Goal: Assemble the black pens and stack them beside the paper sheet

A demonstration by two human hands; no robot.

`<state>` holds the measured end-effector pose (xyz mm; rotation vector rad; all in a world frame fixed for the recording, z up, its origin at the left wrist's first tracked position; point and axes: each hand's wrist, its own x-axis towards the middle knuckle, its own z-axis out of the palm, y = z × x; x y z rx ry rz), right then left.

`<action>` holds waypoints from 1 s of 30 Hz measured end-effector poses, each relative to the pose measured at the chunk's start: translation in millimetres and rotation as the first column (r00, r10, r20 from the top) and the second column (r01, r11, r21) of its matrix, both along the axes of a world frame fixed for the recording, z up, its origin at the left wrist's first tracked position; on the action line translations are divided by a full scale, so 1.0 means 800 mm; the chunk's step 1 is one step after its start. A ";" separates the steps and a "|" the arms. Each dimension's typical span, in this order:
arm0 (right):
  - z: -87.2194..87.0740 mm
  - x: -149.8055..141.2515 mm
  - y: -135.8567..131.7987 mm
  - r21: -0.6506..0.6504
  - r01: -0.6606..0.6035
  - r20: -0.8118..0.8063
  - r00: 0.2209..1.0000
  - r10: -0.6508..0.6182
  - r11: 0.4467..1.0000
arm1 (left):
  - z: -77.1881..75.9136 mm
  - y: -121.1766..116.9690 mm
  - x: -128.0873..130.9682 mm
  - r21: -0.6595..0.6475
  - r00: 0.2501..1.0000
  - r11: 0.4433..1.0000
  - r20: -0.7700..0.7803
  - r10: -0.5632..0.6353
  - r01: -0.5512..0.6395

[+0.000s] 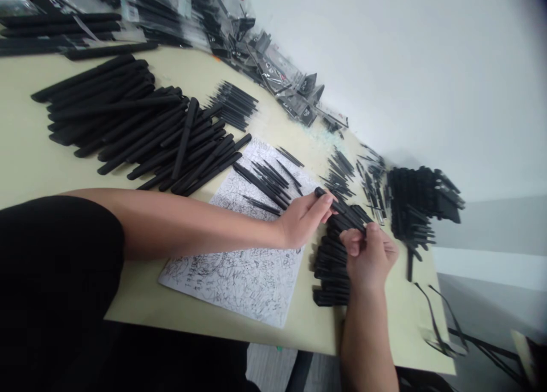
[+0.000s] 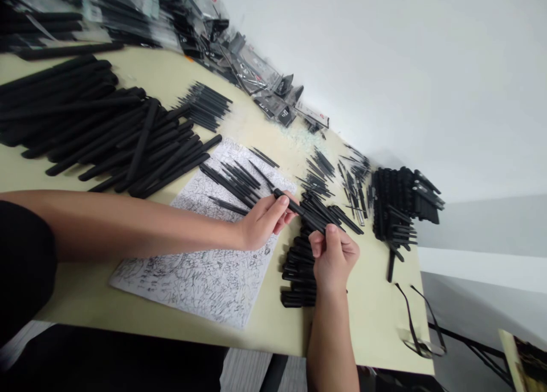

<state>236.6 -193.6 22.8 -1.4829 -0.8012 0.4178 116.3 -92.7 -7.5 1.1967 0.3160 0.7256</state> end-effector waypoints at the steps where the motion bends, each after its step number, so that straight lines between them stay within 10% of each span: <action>1: 0.001 0.000 0.000 0.011 -0.006 0.000 1.000 0.006 1.000 | 0.001 0.000 0.000 -0.016 1.000 1.000 -0.001 0.010 -0.010; 30: 0.004 0.000 0.000 -0.064 -0.121 0.003 0.993 0.121 0.991 | 0.001 -0.001 -0.004 0.064 0.999 0.998 0.033 -0.018 0.016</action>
